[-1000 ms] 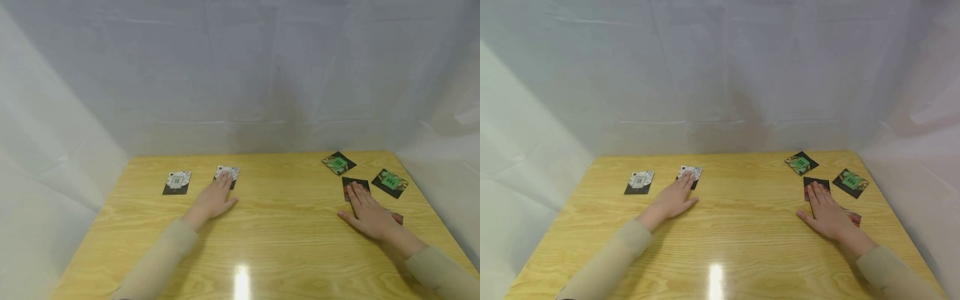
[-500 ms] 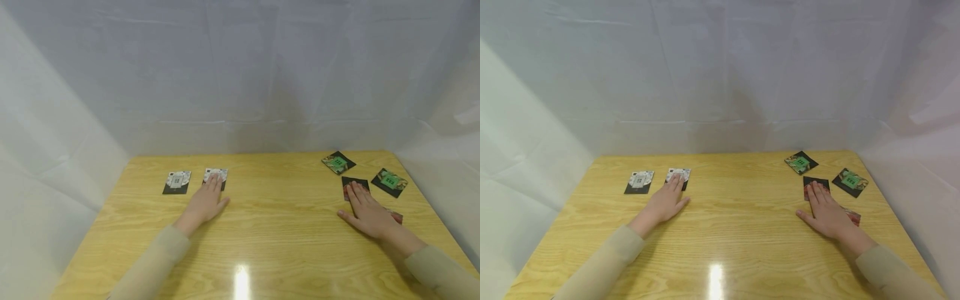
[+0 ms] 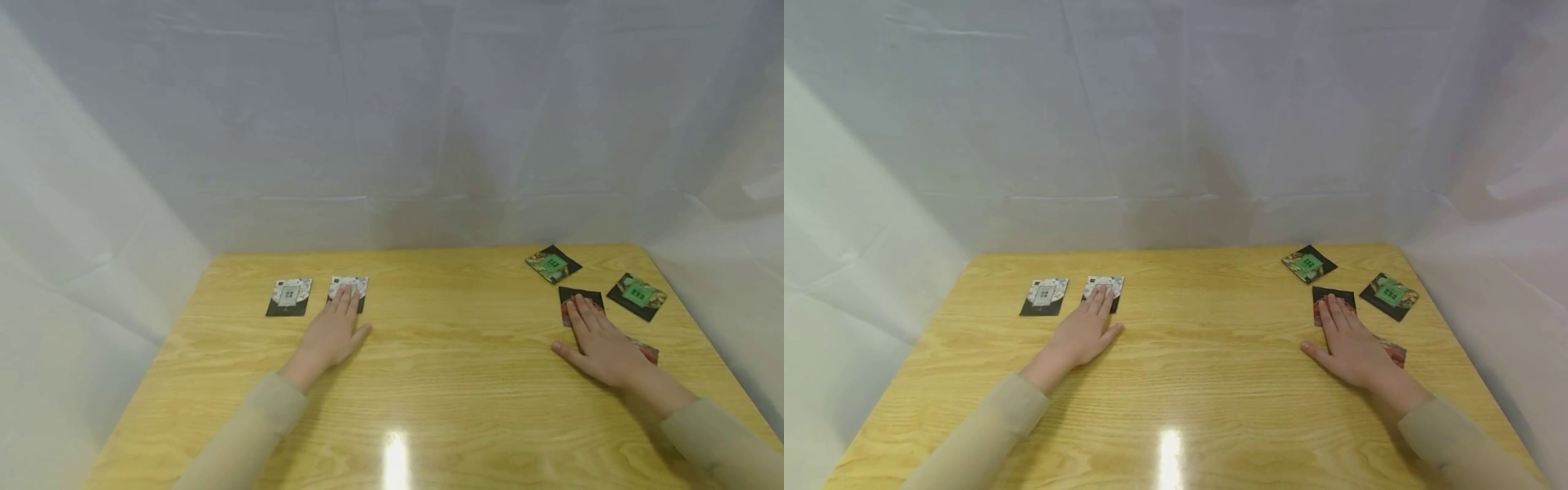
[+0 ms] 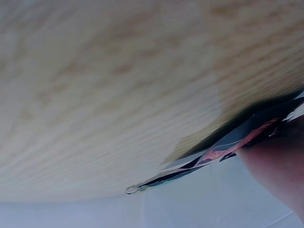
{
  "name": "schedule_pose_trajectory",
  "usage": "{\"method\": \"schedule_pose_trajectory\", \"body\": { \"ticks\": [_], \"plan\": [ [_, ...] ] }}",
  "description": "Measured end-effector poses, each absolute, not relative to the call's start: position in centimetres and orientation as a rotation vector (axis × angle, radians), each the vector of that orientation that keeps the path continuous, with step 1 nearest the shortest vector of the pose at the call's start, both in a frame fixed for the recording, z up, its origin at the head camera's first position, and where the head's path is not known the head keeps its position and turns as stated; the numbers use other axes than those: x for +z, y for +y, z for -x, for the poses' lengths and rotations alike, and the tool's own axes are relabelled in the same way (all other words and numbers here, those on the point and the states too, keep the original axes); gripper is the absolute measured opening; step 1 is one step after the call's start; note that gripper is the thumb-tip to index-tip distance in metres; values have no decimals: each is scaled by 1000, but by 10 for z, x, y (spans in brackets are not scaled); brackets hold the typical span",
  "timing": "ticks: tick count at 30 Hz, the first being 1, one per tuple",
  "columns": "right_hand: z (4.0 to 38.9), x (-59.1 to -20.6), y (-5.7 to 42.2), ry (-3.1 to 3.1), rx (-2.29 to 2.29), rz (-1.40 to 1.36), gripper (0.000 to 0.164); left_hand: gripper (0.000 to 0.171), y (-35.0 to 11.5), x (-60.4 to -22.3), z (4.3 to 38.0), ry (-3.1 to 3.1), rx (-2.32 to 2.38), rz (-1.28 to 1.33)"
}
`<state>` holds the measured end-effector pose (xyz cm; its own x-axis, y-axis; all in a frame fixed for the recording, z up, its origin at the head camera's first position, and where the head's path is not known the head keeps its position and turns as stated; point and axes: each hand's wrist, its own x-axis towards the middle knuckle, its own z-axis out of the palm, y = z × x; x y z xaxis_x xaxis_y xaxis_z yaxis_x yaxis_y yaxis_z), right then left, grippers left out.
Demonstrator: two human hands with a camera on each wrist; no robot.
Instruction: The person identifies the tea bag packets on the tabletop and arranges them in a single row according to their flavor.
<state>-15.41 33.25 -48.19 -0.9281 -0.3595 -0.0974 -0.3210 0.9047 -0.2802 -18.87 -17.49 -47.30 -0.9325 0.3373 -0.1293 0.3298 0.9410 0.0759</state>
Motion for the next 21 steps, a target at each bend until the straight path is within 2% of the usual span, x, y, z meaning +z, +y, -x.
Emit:
{"method": "schedule_pose_trajectory", "body": {
  "ticks": [21],
  "plan": [
    [154,-482,333,2906,-407,524,96,87,-172,-473,186,2965,98,-499]
  ]
}}
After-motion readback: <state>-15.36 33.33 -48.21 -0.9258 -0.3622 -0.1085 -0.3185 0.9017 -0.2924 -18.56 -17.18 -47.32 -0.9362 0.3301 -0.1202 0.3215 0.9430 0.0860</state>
